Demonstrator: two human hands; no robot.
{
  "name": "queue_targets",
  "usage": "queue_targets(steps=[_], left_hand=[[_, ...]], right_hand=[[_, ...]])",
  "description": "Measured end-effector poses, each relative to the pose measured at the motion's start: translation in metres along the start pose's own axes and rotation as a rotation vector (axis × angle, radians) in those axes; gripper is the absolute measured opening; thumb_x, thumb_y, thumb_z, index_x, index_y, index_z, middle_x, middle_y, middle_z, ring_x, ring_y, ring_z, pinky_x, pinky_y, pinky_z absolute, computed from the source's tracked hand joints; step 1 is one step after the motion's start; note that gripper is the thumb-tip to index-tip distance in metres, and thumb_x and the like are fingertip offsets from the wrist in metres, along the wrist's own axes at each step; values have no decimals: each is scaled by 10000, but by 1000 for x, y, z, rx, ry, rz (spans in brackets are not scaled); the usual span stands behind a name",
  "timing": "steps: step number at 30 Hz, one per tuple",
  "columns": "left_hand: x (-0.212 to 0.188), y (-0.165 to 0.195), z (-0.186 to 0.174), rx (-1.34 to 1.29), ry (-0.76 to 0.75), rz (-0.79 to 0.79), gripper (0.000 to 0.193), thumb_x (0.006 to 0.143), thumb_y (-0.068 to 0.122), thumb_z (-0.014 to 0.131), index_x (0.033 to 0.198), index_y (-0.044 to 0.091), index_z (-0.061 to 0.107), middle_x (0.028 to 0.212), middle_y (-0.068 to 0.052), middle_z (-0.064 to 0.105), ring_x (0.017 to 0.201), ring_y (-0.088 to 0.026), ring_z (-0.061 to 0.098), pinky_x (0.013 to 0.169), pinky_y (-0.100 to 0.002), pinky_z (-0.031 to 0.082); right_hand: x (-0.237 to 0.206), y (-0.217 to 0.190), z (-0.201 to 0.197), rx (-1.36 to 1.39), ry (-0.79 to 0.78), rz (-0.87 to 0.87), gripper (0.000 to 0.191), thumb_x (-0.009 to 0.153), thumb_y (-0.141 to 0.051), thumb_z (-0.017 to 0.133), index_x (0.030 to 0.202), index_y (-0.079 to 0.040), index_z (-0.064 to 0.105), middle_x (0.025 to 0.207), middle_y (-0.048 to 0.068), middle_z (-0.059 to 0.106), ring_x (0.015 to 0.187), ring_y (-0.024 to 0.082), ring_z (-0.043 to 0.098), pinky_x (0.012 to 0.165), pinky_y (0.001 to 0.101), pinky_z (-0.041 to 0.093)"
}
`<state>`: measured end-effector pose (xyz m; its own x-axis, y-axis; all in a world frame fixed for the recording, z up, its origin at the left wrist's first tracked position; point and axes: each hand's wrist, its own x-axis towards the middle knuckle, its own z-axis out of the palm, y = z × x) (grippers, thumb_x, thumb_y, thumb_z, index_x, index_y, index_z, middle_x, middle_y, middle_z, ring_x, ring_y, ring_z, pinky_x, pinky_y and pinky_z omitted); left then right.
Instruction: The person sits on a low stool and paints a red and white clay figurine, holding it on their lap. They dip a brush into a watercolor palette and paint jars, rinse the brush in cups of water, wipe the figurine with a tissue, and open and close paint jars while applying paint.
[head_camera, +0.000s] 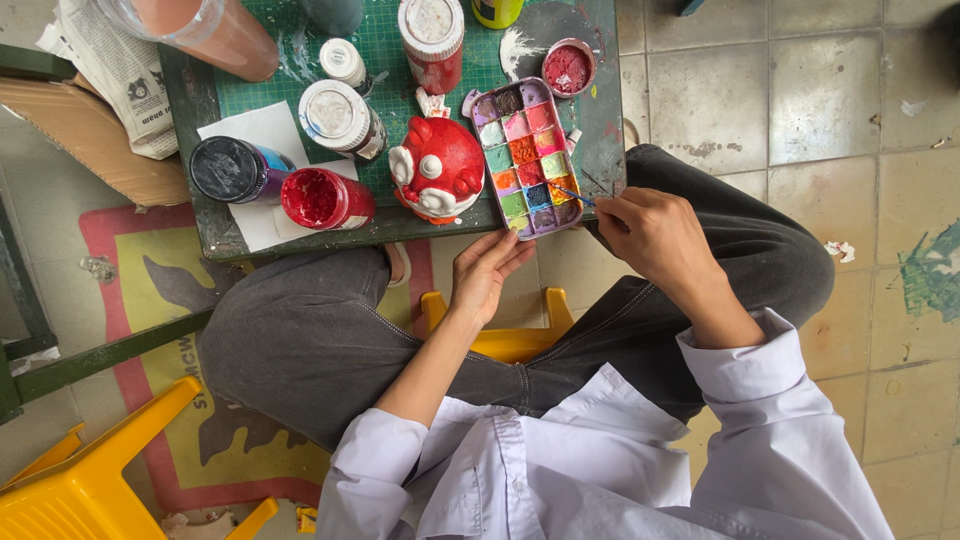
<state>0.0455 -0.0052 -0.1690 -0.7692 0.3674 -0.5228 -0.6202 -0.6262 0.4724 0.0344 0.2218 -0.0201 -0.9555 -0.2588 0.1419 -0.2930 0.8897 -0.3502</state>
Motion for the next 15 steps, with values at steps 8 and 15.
queue_targets(steps=[8, 15], left_hand=[[2, -1, -2, -1, 11, 5, 263, 984, 99, 676, 1185, -71, 676, 1132, -168, 724, 1038, -249, 729, 983, -390, 600], [3, 0, 0, 9, -1, 14, 275, 984, 106, 680, 1195, -70, 677, 1143, -166, 725, 1045, -248, 727, 985, -385, 598]], right_hand=[[2, -2, -5, 33, 7, -30, 72, 863, -41, 760, 925, -4, 757, 756, 109, 652, 679, 277, 654, 626, 388, 535], [5, -3, -11, 47, -11, 2, 92, 858, -35, 778, 938, 8, 768, 738, 102, 649, 625, 247, 639, 574, 370, 520]])
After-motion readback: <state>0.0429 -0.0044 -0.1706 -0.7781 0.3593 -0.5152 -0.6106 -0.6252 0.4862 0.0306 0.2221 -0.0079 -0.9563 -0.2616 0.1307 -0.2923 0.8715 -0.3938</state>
